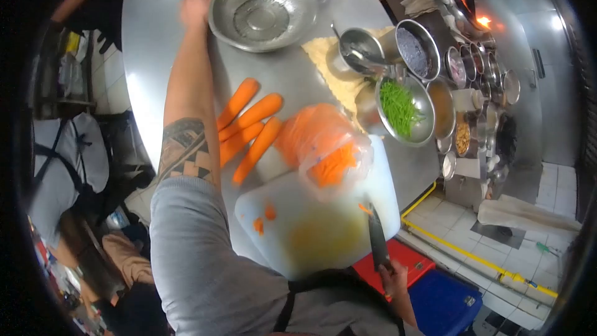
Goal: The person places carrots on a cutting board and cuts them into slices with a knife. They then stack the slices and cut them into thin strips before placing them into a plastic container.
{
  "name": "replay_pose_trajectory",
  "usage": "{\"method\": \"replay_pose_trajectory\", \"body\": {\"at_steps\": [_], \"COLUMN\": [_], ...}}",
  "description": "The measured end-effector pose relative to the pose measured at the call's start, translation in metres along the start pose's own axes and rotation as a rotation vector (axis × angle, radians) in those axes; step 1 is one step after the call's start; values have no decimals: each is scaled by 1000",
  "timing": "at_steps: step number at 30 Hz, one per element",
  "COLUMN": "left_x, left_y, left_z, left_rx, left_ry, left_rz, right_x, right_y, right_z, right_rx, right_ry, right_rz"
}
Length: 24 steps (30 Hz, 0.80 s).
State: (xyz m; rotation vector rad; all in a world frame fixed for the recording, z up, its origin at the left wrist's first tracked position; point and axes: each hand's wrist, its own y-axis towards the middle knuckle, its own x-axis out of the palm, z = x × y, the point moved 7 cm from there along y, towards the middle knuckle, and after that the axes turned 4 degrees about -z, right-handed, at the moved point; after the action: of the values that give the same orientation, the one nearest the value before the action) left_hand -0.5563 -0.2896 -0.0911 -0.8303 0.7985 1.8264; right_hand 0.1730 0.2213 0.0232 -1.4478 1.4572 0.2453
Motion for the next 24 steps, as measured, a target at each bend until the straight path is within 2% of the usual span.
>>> {"method": "replay_pose_trajectory", "body": {"at_steps": [1, 3, 5, 6, 9, 12, 15, 18, 19, 20, 21, 22, 23, 24], "left_x": [-1, 13, 43, 39, -52, -152, -222, -264, -284, -302, -291, -275, -288, -279], "left_y": [3, 13, 21, 4, -62, -132, -204, -270, -302, -342, -356, -376, -412, -437], "left_z": [-9, -43, -95, -107, -132, -138, -140, -142, -110, -58, -42, -23, 42, 74], "left_rx": [17, 26, -115, -202, -113, -195, -61, -29, -56, -133, 231, 185, 246, 328], "left_ry": [-102, -303, -1037, -1409, -1493, -1565, -1721, -1424, -1149, -900, -749, -730, -636, -450], "left_rz": [-8, -43, -312, -421, 68, 313, 188, 23, -44, -150, -259, -469, -574, -654], "right_x": [-6, -8, -17, -16, -12, -4, 5, 2, 0, 13, 36, 59, 84, 93], "right_y": [-5, -6, -2, 4, 32, 67, 98, 93, 85, 76, 63, 39, 3, -40], "right_z": [-15, -1, -10, -6, -17, -27, -50, -89, -104, -117, -127, -140, -167, -194], "right_rx": [-147, -364, -403, -422, -510, -543, -638, -726, -758, -829, -827, -805, -584, -803], "right_ry": [-152, -210, -320, -351, -382, -296, -367, -311, -273, -219, -130, -53, 132, 294], "right_rz": [-39, 91, 102, 100, 159, 165, 237, 288, 287, 47, -322, -691, -1308, -1617]}}
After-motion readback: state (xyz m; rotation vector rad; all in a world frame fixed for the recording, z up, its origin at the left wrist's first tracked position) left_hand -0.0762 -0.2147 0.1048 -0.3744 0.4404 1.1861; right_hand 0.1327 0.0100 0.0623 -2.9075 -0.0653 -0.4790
